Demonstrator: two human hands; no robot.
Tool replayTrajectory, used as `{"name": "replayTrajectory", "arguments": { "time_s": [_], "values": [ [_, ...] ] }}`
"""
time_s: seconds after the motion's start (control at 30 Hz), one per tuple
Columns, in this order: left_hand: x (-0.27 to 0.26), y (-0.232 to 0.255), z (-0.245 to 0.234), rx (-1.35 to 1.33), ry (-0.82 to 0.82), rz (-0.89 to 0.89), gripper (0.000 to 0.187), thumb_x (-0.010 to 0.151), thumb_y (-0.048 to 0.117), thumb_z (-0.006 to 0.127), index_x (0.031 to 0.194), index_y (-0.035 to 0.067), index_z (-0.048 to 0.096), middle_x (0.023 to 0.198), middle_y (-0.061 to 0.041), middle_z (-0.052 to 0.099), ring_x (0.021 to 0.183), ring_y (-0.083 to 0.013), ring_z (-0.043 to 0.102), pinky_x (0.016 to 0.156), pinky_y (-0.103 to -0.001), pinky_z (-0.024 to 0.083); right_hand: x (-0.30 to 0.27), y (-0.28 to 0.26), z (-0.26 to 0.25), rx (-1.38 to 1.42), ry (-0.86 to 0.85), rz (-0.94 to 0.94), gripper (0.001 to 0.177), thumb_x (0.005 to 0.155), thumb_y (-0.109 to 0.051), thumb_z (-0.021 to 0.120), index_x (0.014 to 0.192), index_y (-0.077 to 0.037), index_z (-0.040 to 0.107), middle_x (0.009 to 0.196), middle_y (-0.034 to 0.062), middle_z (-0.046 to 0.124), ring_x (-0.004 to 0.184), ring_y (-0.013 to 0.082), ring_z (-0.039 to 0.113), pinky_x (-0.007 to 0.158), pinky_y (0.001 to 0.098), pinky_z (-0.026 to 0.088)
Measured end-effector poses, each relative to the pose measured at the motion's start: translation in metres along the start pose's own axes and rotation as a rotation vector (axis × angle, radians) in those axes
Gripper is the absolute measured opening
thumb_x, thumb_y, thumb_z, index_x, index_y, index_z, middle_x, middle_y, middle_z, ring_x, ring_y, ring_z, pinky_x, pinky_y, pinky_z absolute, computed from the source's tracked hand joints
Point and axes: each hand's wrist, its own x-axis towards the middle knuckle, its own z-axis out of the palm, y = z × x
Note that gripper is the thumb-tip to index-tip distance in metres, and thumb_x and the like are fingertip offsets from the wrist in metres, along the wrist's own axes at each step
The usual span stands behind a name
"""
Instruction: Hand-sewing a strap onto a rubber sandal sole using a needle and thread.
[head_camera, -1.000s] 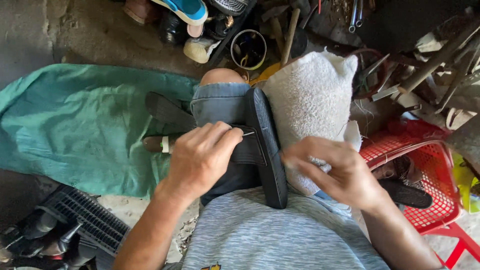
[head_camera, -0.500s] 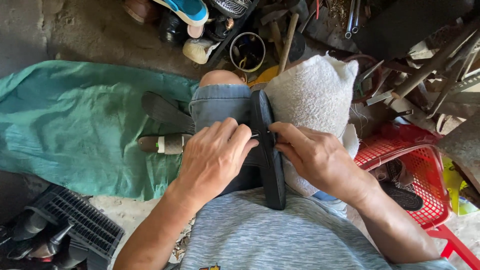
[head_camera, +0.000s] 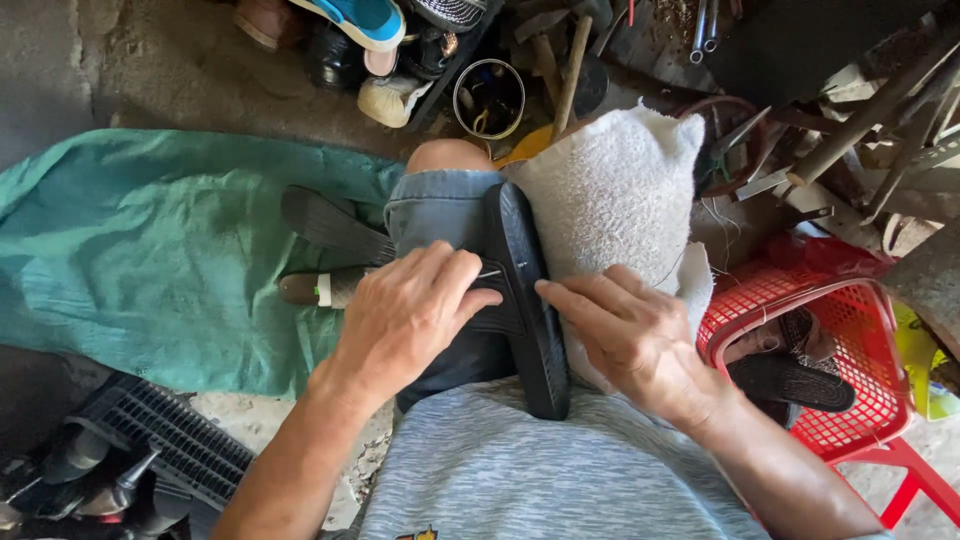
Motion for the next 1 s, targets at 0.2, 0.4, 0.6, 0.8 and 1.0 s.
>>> {"name": "replayTrajectory", "arguments": {
  "time_s": [0.2,0.4,0.6,0.8,1.0],
  "values": [
    [-0.007,-0.009,0.012,0.136,0.018,-0.029,0.055,0.097,0.059,0.077,0.084,0.016,0.045,0.062,0.004,0.050,0.053,-0.0095,0.057,0.038,-0.030,0.042,0.014,0.017,-0.013,-0.280,-0.032,-0.222,0.021,0.107,-0.009,0.054,0.122,-0.006,0.068,0.114,0.0035,0.068,0.078,0.0203,0.056,0.066,0.0311,0.050],
    [-0.008,-0.011,0.007,0.160,-0.043,-0.111,0.058,0.096,0.068,0.071,0.081,0.017,0.048,0.054,0.004,0.056,0.044,-0.0126,0.058,0.034,-0.033,0.043,0.022,0.017,-0.013,-0.322,-0.039,-0.284,0.024,0.107,-0.004,0.049,0.122,-0.006,0.068,0.113,0.0034,0.068,0.075,0.0189,0.054,0.063,0.0295,0.049],
    [-0.012,-0.019,0.004,0.087,0.014,-0.240,0.068,0.083,0.082,0.069,0.075,0.016,0.054,0.050,-0.001,0.058,0.040,-0.0206,0.060,0.036,-0.035,0.042,0.027,0.010,-0.009,-0.251,0.021,-0.240,0.026,0.104,-0.006,0.049,0.118,-0.007,0.071,0.102,0.0050,0.068,0.075,0.0190,0.058,0.064,0.0274,0.052],
    [-0.079,-0.065,0.017,-0.009,0.062,-0.424,0.073,0.074,0.088,0.069,0.075,0.016,0.056,0.042,-0.003,0.051,0.037,-0.0232,0.056,0.041,-0.032,0.040,0.024,0.008,-0.006,-0.216,0.081,-0.139,0.025,0.100,-0.011,0.053,0.114,-0.008,0.074,0.088,0.0067,0.070,0.069,0.0209,0.063,0.061,0.0276,0.056],
    [-0.076,-0.048,-0.004,-0.147,0.071,-0.440,0.066,0.077,0.078,0.076,0.075,0.015,0.057,0.045,-0.001,0.053,0.039,-0.0175,0.055,0.043,-0.028,0.043,0.015,0.006,0.017,-0.288,0.091,-0.139,0.023,0.098,-0.015,0.053,0.107,-0.010,0.073,0.074,0.0004,0.055,0.062,0.0169,0.058,0.054,0.0254,0.052]
  ]
}}
